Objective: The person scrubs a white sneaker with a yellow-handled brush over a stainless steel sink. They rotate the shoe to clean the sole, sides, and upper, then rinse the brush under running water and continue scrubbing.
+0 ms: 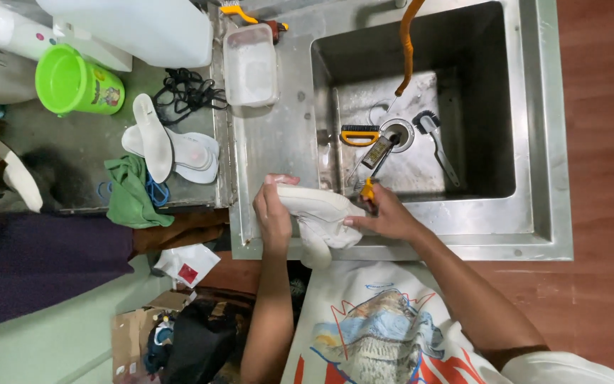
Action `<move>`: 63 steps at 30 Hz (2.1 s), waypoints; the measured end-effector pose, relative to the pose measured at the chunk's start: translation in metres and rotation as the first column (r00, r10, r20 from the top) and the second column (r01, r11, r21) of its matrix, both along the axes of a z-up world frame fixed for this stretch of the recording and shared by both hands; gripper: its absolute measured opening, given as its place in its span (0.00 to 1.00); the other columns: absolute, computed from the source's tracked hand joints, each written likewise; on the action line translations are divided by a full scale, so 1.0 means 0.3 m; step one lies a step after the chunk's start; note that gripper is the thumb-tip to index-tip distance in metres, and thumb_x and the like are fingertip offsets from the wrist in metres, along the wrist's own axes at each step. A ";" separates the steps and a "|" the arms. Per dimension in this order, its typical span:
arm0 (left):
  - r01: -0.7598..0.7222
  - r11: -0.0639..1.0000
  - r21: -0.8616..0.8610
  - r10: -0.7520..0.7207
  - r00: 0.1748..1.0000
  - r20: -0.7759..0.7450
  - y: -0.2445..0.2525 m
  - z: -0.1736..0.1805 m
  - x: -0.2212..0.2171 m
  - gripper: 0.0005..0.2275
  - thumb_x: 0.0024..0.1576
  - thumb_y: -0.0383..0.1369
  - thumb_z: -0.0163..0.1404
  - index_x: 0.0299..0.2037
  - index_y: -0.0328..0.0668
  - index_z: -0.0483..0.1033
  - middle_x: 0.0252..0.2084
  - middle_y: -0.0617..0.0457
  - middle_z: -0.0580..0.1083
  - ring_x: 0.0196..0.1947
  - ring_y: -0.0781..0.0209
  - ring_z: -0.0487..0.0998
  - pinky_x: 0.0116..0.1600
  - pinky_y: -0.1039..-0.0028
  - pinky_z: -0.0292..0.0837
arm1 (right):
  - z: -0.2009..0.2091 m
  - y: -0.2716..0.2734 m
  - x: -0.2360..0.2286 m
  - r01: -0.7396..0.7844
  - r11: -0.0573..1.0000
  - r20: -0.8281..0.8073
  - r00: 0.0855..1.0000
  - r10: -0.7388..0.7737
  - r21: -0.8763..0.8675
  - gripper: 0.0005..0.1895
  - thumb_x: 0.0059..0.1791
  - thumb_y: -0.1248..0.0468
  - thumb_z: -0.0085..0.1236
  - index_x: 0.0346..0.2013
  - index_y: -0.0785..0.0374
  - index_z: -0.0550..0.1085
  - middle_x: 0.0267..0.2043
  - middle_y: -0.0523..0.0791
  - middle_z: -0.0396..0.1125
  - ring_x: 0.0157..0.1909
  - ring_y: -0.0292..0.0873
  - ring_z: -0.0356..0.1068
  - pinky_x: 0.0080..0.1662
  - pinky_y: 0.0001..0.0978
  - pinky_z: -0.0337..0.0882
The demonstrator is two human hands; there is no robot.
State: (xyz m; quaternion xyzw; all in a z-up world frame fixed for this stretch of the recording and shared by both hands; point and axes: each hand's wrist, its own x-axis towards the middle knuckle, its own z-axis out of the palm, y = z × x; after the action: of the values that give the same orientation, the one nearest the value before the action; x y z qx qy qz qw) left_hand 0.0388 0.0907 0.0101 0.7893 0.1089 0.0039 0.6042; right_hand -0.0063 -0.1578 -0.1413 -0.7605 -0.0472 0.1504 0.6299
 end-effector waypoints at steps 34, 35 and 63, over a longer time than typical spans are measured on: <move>0.413 0.895 0.168 -0.424 0.905 0.038 0.144 0.114 -0.303 0.26 0.41 0.31 0.78 0.52 0.41 0.86 0.44 0.47 0.85 0.47 0.52 0.87 0.55 0.63 0.82 | 0.298 0.121 -0.291 0.365 0.908 0.210 0.923 -0.323 -0.205 0.07 0.51 0.59 0.70 0.36 0.56 0.78 0.27 0.42 0.70 0.30 0.44 0.66 0.53 0.45 0.55; 0.413 0.886 0.211 -0.433 0.899 0.060 0.138 0.107 -0.312 0.27 0.41 0.31 0.78 0.53 0.40 0.85 0.44 0.47 0.85 0.47 0.51 0.87 0.54 0.63 0.82 | 0.291 0.128 -0.306 0.346 0.922 0.235 0.924 -0.303 -0.173 0.07 0.50 0.58 0.69 0.37 0.55 0.79 0.27 0.42 0.69 0.30 0.46 0.67 0.52 0.44 0.56; 0.375 0.896 0.238 -0.417 0.895 0.157 0.134 0.065 -0.318 0.26 0.42 0.41 0.75 0.52 0.46 0.86 0.45 0.51 0.86 0.45 0.52 0.88 0.49 0.67 0.84 | 0.293 0.141 -0.283 0.276 0.961 0.264 0.926 -0.269 0.014 0.11 0.51 0.55 0.71 0.36 0.58 0.80 0.27 0.42 0.69 0.29 0.43 0.67 0.55 0.40 0.57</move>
State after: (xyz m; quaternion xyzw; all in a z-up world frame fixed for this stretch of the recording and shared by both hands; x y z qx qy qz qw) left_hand -0.0565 0.1309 0.0294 0.8473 -0.1183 -0.0278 0.5170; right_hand -0.0911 -0.1154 -0.0535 -0.7802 -0.0227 -0.0405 0.6238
